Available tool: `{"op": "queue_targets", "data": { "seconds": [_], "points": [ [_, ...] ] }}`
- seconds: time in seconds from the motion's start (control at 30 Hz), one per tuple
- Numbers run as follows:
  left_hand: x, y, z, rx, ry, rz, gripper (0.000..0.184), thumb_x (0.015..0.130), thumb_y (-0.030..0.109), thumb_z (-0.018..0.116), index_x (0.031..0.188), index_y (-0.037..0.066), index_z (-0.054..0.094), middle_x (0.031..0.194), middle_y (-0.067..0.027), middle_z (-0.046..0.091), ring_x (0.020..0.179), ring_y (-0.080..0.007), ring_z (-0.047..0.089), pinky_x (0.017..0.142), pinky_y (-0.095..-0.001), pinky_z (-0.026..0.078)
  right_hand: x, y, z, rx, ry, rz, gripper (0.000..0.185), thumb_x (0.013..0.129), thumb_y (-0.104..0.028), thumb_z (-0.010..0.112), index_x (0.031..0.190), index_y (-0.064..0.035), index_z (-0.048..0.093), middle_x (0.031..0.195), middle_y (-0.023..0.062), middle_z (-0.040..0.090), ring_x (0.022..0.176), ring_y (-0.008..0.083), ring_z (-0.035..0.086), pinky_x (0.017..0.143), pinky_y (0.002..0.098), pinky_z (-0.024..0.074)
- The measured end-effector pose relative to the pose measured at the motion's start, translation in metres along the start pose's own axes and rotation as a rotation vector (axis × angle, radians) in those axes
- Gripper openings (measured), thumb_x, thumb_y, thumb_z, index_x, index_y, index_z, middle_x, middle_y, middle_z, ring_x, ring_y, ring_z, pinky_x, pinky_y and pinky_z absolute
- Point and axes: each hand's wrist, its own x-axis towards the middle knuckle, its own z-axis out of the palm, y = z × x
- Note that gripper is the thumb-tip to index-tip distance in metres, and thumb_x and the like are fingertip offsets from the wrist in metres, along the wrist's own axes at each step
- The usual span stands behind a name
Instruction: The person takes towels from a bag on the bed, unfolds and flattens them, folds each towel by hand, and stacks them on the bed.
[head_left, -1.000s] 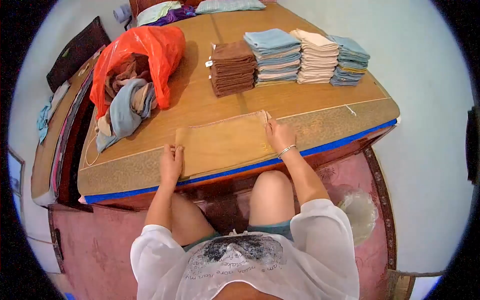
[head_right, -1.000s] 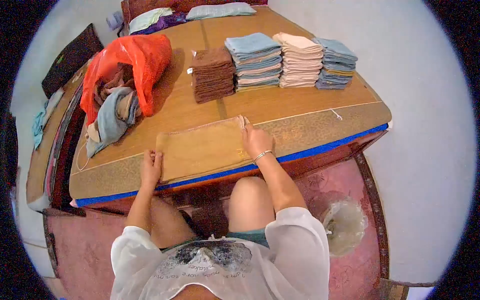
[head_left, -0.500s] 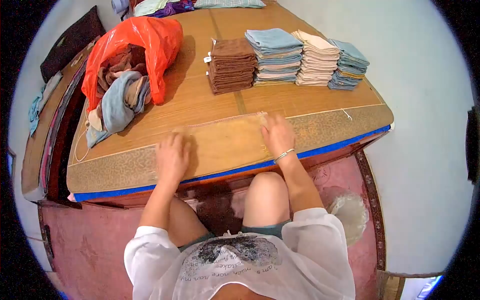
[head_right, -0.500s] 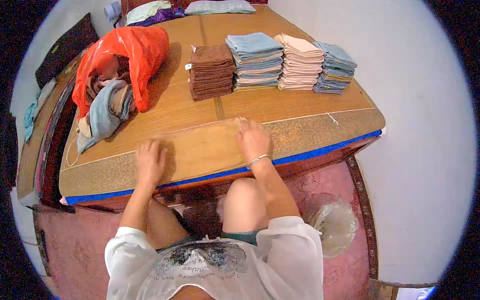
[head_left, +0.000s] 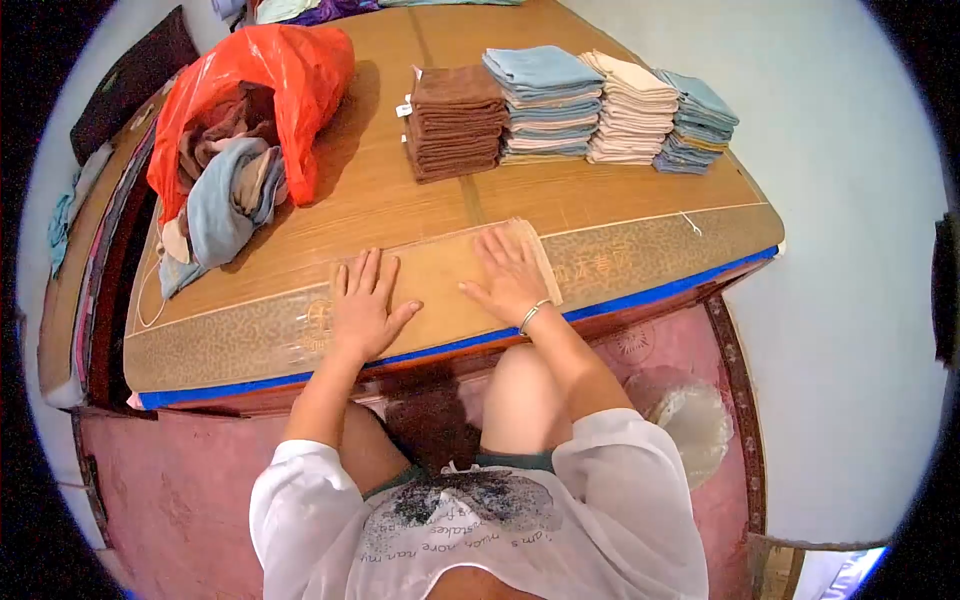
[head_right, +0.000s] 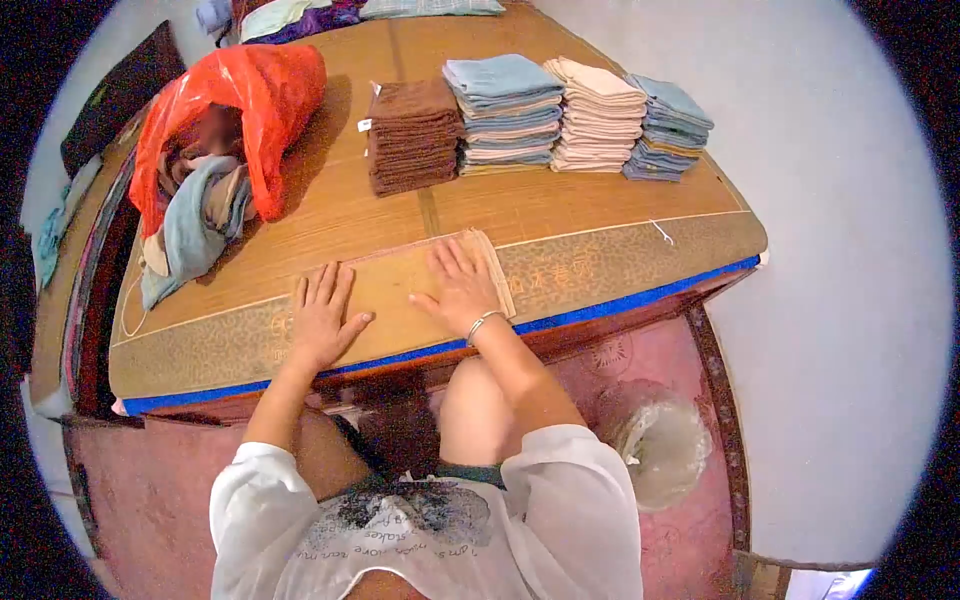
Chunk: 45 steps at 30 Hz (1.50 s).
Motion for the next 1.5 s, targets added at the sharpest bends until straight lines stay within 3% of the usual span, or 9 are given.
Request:
{"op": "queue_targets", "data": {
  "seconds": [0.4,0.47,0.53,0.8,1.13,1.17,1.3,1.4,1.5],
  "points": [
    [-0.008,-0.010,-0.022,0.008,-0.009,-0.227,0.078,0.081,0.056,0.049,0.138,0.007,0.029,0.145,-0.0171,0.022,0.136,-0.0299,0.016,0.108,-0.0511,0.009,0.003,-0.008,-0.010,-0.116,0.080,0.054,0.066,0.086,-0.047,0.046,0.136,-0.0056,0.033,0.144,0.0114,0.028,0.136,0.0264,0.017,0.108,0.0522,0.0096],
    [0.005,0.016,-0.029,0.023,-0.036,-0.198,0.077,0.081,0.057,0.049,0.137,0.007,0.031,0.144,-0.0172,0.024,0.135,-0.0301,0.017,0.108,-0.0520,0.009,0.008,-0.028,-0.007,-0.134,0.094,0.022,0.063,0.087,-0.043,0.046,0.136,-0.0065,0.033,0.144,0.0109,0.028,0.136,0.0266,0.017,0.107,0.0530,0.0098],
    [0.016,0.026,-0.007,-0.061,0.050,0.034,0.079,0.080,0.060,0.046,0.135,0.006,0.034,0.144,-0.0165,0.025,0.135,-0.0295,0.018,0.108,-0.0512,0.010,0.015,-0.045,0.006,-0.123,0.052,-0.158,0.059,0.088,-0.038,0.046,0.136,-0.0066,0.034,0.145,0.0102,0.027,0.136,0.0265,0.017,0.107,0.0531,0.0104],
    [0.005,0.003,0.008,-0.064,0.037,0.003,0.081,0.081,0.063,0.042,0.137,0.006,0.031,0.144,-0.0158,0.027,0.135,-0.0285,0.020,0.109,-0.0494,0.009,0.011,-0.001,0.003,-0.116,0.000,-0.054,0.069,0.085,-0.053,0.042,0.137,-0.0081,0.035,0.146,0.0108,0.025,0.136,0.0271,0.017,0.110,0.0467,0.0090],
    [-0.012,-0.036,-0.005,-0.005,0.002,-0.258,0.082,0.079,0.063,0.045,0.138,0.007,0.031,0.145,-0.0171,0.021,0.136,-0.0310,0.016,0.107,-0.0538,0.009,0.004,0.012,-0.004,-0.129,0.104,-0.022,0.067,0.085,-0.048,0.047,0.136,-0.0061,0.036,0.144,0.0137,0.028,0.136,0.0282,0.018,0.108,0.0500,0.0095],
    [-0.009,-0.030,-0.011,0.064,0.000,-0.271,0.082,0.080,0.066,0.042,0.139,0.009,0.030,0.146,-0.0169,0.021,0.137,-0.0278,0.014,0.108,-0.0517,0.004,0.006,0.005,-0.006,-0.163,0.095,-0.024,0.066,0.084,-0.047,0.048,0.136,-0.0064,0.036,0.144,0.0132,0.028,0.136,0.0281,0.017,0.108,0.0512,0.0092],
    [0.007,0.019,-0.021,-0.048,0.085,-0.024,0.080,0.080,0.065,0.042,0.137,0.009,0.033,0.144,-0.0183,0.024,0.136,-0.0291,0.016,0.108,-0.0533,0.005,-0.001,-0.043,0.010,-0.136,0.115,-0.188,0.065,0.083,-0.043,0.050,0.136,-0.0081,0.036,0.145,0.0109,0.025,0.136,0.0277,0.017,0.108,0.0537,0.0085],
    [0.004,0.036,0.016,-0.210,0.038,0.064,0.080,0.080,0.064,0.042,0.137,0.008,0.034,0.142,-0.0191,0.028,0.135,-0.0300,0.020,0.108,-0.0530,0.007,-0.014,-0.064,0.018,-0.060,-0.055,-0.199,0.065,0.082,-0.043,0.050,0.136,-0.0095,0.035,0.146,0.0097,0.023,0.136,0.0283,0.017,0.108,0.0536,0.0086],
    [-0.005,0.028,0.015,-0.146,0.069,0.108,0.078,0.079,0.063,0.044,0.137,0.010,0.034,0.143,-0.0172,0.028,0.134,-0.0305,0.021,0.107,-0.0530,0.010,-0.020,-0.052,0.013,-0.120,-0.019,-0.199,0.066,0.082,-0.046,0.048,0.137,-0.0112,0.035,0.146,0.0104,0.025,0.136,0.0291,0.017,0.108,0.0533,0.0085]
  ]
}}
